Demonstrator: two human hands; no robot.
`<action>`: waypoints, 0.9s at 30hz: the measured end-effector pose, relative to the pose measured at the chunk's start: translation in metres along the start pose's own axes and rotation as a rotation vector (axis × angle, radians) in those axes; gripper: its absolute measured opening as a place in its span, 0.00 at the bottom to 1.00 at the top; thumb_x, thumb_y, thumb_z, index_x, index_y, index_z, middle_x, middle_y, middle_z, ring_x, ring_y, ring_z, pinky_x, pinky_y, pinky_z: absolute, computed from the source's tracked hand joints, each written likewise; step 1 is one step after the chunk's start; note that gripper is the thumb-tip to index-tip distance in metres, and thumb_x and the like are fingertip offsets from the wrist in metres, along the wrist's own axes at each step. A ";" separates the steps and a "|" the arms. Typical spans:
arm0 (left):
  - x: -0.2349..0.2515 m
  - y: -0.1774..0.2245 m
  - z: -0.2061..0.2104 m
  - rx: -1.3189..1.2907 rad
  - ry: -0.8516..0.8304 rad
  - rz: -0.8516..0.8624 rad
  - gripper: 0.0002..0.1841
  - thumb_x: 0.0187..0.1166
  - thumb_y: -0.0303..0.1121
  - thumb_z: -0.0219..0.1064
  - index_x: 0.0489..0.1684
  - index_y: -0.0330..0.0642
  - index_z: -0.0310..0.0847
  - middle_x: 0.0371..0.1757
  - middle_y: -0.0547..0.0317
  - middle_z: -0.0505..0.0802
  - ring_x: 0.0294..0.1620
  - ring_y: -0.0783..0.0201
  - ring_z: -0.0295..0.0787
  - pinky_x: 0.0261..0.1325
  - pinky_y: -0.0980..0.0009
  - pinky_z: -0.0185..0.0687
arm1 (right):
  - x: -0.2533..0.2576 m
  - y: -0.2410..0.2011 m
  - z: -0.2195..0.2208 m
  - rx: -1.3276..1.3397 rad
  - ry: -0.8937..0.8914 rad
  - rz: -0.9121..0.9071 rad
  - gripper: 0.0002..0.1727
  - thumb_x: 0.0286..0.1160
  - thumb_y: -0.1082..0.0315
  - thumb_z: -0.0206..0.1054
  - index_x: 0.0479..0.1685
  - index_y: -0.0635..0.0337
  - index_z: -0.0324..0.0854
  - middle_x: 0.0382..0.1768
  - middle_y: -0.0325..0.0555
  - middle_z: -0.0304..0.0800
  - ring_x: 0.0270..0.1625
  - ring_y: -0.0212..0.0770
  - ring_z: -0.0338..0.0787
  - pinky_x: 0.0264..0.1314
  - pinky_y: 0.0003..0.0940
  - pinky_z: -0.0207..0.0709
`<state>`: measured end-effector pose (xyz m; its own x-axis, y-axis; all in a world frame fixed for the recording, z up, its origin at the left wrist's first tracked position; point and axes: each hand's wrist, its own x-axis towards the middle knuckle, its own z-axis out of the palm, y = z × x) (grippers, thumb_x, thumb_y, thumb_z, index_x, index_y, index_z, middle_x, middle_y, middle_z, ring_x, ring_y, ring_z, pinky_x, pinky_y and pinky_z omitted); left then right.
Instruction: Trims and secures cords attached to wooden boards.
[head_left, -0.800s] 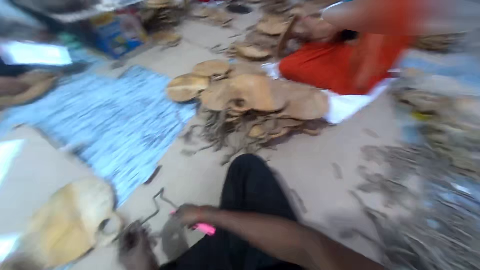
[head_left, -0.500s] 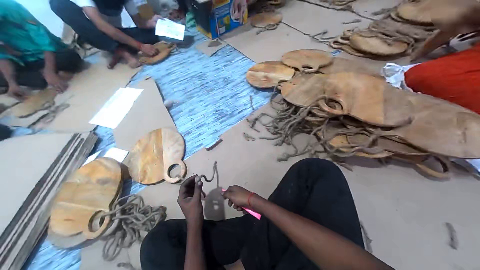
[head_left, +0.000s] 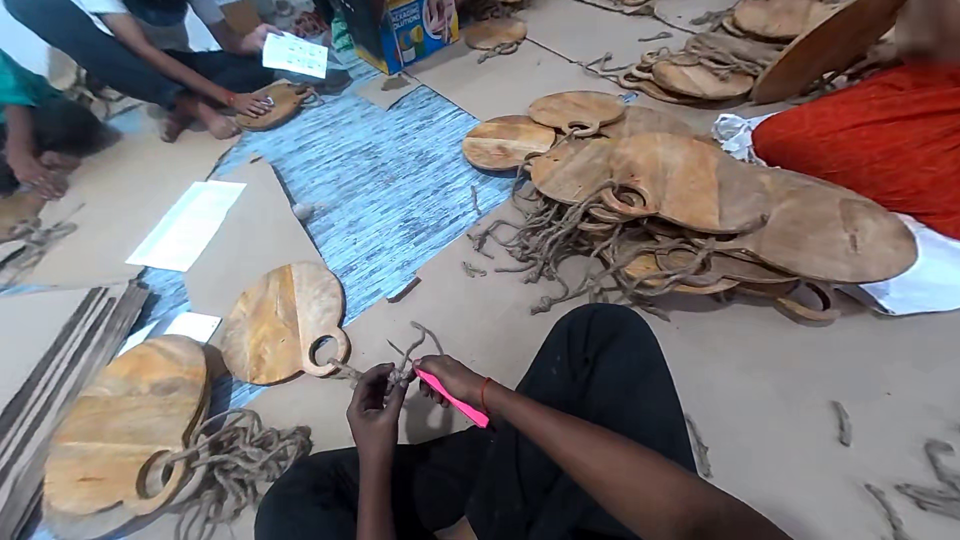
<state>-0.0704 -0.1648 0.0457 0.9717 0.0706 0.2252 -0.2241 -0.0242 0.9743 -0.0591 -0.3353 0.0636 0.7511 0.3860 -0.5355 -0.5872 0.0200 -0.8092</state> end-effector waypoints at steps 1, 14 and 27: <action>0.000 0.000 -0.002 -0.014 -0.003 -0.008 0.16 0.61 0.21 0.74 0.49 0.31 0.85 0.42 0.61 0.95 0.35 0.72 0.92 0.37 0.77 0.91 | 0.000 0.000 0.001 0.003 -0.003 -0.010 0.28 0.96 0.47 0.40 0.58 0.57 0.81 0.27 0.34 0.81 0.21 0.28 0.76 0.24 0.23 0.71; -0.003 -0.006 0.007 0.041 0.011 -0.185 0.10 0.76 0.22 0.65 0.49 0.25 0.85 0.32 0.55 0.96 0.23 0.72 0.89 0.23 0.80 0.83 | 0.002 0.001 0.003 -0.170 0.013 0.072 0.34 0.94 0.38 0.37 0.49 0.58 0.79 0.25 0.36 0.75 0.21 0.32 0.74 0.28 0.29 0.71; -0.004 -0.010 0.008 0.039 -0.036 -0.192 0.09 0.78 0.24 0.61 0.41 0.30 0.87 0.26 0.60 0.93 0.18 0.75 0.84 0.19 0.81 0.77 | 0.006 0.007 0.001 -0.294 0.012 -0.001 0.35 0.95 0.40 0.36 0.49 0.60 0.80 0.26 0.39 0.74 0.23 0.35 0.72 0.31 0.33 0.70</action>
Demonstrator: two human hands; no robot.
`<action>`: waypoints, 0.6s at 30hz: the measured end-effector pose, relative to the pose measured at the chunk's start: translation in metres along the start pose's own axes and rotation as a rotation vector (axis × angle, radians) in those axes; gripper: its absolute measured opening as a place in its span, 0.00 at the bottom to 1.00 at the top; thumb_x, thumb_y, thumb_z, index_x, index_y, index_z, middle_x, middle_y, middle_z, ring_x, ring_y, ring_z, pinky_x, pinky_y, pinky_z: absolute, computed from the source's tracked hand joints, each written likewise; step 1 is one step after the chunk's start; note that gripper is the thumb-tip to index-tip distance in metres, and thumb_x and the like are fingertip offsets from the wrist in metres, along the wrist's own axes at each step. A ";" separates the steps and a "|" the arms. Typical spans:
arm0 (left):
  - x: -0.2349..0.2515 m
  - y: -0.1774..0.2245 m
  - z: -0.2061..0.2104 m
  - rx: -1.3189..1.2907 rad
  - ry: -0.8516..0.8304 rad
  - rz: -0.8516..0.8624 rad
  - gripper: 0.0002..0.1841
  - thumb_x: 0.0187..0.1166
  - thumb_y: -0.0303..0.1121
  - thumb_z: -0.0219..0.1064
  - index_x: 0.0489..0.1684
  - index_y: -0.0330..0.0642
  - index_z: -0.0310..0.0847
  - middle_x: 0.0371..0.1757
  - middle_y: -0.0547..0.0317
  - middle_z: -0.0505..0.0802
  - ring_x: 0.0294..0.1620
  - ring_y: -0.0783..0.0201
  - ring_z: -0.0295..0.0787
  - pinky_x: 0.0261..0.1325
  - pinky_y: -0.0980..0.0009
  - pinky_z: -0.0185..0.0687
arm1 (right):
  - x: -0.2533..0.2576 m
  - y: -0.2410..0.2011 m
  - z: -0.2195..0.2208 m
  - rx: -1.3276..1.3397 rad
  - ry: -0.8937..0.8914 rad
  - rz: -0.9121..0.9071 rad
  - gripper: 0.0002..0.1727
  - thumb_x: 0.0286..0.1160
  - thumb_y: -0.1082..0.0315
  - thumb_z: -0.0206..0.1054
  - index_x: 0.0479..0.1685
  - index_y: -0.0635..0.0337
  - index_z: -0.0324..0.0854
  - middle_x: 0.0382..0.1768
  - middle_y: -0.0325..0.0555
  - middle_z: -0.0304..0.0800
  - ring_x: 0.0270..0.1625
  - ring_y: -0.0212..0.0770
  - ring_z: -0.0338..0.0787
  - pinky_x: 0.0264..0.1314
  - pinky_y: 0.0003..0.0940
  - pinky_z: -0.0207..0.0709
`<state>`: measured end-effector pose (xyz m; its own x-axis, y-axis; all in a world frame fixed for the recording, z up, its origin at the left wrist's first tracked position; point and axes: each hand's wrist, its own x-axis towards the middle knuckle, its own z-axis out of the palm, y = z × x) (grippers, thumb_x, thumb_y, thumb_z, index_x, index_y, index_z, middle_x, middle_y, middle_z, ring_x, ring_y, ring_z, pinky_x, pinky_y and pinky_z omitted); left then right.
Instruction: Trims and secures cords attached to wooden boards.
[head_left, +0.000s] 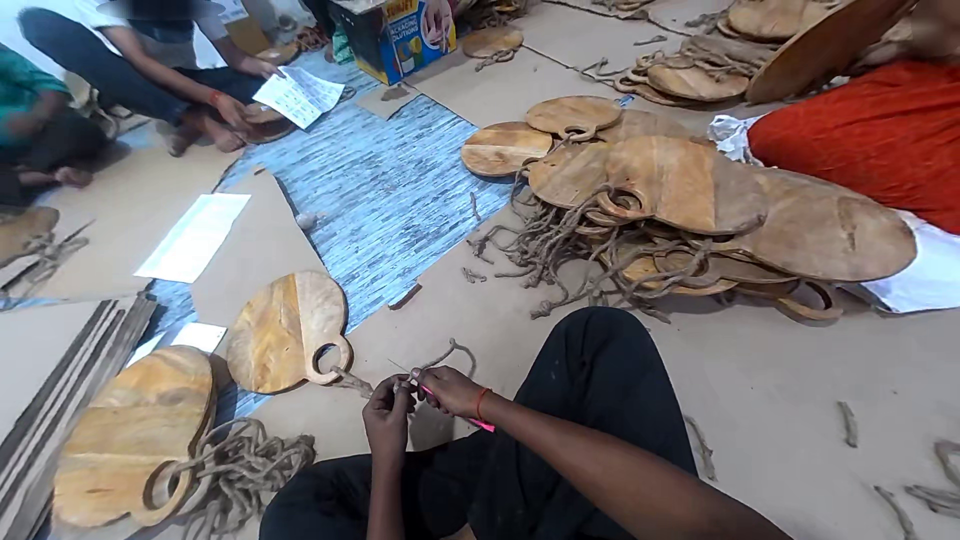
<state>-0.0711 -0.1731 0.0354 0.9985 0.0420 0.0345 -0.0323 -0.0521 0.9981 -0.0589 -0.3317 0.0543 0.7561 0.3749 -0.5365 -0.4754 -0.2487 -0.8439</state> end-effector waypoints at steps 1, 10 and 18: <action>0.000 -0.001 0.000 -0.032 0.001 -0.005 0.09 0.77 0.24 0.61 0.41 0.30 0.87 0.26 0.60 0.94 0.20 0.74 0.85 0.21 0.79 0.80 | 0.000 0.000 0.000 0.021 -0.005 -0.001 0.35 0.94 0.40 0.36 0.48 0.60 0.80 0.25 0.38 0.74 0.22 0.34 0.72 0.29 0.32 0.70; 0.010 -0.001 -0.027 -0.481 -0.335 -0.204 0.49 0.61 0.45 0.82 0.86 0.38 0.60 0.80 0.49 0.82 0.75 0.62 0.83 0.64 0.68 0.85 | -0.011 -0.004 0.002 0.213 -0.223 -0.015 0.32 0.94 0.40 0.37 0.40 0.53 0.77 0.19 0.31 0.74 0.15 0.27 0.72 0.19 0.23 0.69; 0.009 -0.003 -0.030 -0.419 -0.562 -0.167 0.27 0.83 0.45 0.63 0.71 0.32 0.80 0.69 0.46 0.90 0.64 0.62 0.90 0.63 0.69 0.86 | -0.005 0.004 0.003 0.271 -0.243 -0.016 0.29 0.93 0.40 0.39 0.42 0.51 0.76 0.21 0.33 0.76 0.14 0.28 0.71 0.17 0.23 0.68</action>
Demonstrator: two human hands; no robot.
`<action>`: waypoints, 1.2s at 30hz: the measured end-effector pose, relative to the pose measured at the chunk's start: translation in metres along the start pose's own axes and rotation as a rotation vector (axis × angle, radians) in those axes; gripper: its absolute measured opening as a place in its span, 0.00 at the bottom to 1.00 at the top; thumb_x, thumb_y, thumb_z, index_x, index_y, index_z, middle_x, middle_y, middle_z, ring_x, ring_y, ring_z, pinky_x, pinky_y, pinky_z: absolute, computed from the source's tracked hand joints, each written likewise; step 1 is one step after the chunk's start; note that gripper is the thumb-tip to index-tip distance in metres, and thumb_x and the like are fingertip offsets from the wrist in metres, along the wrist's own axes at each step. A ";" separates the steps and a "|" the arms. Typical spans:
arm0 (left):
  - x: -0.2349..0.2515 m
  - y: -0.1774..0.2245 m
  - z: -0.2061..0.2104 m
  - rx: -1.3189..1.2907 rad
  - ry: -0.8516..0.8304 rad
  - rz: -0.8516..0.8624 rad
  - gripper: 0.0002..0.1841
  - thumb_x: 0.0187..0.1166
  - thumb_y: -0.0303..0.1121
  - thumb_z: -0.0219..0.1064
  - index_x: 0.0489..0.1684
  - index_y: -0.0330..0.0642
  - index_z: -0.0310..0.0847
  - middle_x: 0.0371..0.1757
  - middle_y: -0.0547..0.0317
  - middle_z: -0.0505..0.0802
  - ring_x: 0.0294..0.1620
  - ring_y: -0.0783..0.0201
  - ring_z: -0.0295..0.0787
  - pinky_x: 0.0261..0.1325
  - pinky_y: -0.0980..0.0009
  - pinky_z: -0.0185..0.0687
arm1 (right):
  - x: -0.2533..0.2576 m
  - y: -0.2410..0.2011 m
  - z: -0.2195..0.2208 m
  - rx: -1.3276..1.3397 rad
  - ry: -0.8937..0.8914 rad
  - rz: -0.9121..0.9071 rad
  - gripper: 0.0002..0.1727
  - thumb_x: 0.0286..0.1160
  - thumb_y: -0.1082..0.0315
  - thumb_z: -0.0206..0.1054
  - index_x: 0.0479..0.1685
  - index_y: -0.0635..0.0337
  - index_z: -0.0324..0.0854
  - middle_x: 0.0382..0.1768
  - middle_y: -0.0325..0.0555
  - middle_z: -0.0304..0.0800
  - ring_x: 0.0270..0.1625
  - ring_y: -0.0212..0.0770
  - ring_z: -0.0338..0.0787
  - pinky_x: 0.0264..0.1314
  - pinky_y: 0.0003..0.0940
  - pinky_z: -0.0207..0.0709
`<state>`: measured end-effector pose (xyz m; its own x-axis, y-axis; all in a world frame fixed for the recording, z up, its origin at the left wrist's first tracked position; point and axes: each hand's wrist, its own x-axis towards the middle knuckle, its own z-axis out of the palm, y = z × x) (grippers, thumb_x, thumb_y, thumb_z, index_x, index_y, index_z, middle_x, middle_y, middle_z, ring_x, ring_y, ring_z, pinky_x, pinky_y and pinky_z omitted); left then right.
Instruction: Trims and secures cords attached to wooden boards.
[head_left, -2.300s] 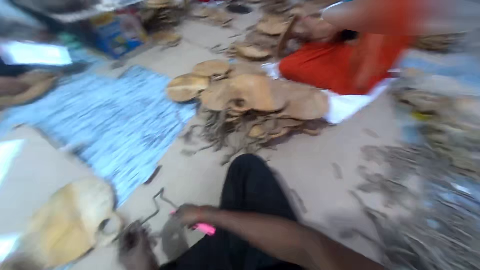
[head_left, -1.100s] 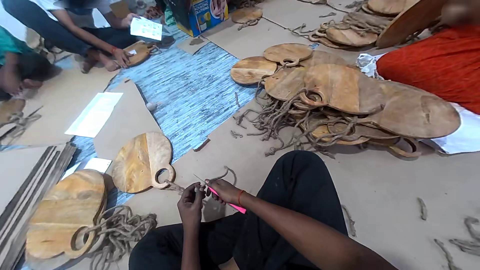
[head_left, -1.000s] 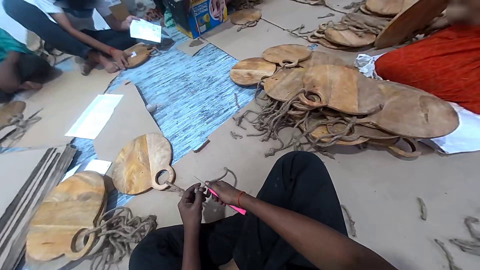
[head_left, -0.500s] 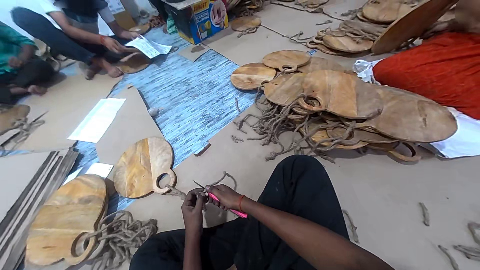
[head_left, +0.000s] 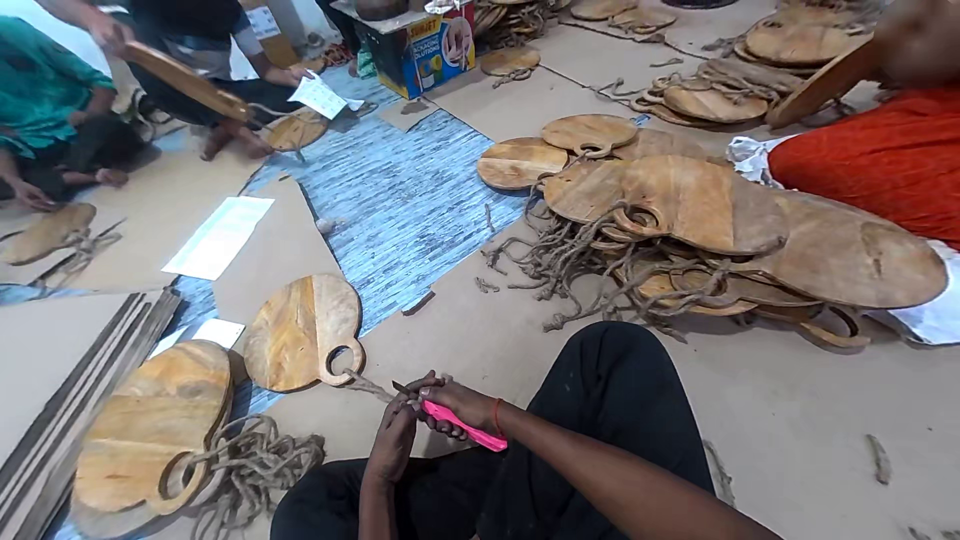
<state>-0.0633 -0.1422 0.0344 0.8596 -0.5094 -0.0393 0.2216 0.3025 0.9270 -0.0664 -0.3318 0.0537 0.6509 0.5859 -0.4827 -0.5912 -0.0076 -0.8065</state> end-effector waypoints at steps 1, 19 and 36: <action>0.001 0.000 0.003 0.043 0.040 -0.001 0.24 0.83 0.43 0.60 0.67 0.33 0.82 0.61 0.50 0.93 0.53 0.67 0.92 0.53 0.73 0.87 | -0.001 0.000 0.000 0.010 -0.005 -0.001 0.29 0.93 0.39 0.38 0.43 0.51 0.76 0.21 0.33 0.75 0.15 0.28 0.70 0.17 0.23 0.68; 0.018 -0.027 0.015 0.983 0.361 0.128 0.36 0.89 0.60 0.41 0.43 0.35 0.87 0.28 0.55 0.90 0.32 0.62 0.90 0.43 0.56 0.86 | -0.010 0.010 0.027 0.100 0.309 -0.051 0.07 0.84 0.61 0.55 0.38 0.51 0.73 0.18 0.30 0.66 0.14 0.28 0.64 0.16 0.24 0.62; 0.025 -0.028 0.023 0.331 0.344 -0.066 0.22 0.91 0.39 0.37 0.45 0.35 0.78 0.26 0.67 0.85 0.24 0.75 0.80 0.30 0.79 0.79 | -0.059 -0.060 -0.063 0.063 0.659 -0.231 0.09 0.89 0.62 0.61 0.52 0.59 0.77 0.19 0.34 0.69 0.15 0.28 0.68 0.20 0.25 0.69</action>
<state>-0.0586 -0.1817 0.0156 0.9635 -0.2060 -0.1712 0.1702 -0.0229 0.9851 -0.0393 -0.4170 0.1090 0.9047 -0.0462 -0.4235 -0.4162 0.1166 -0.9018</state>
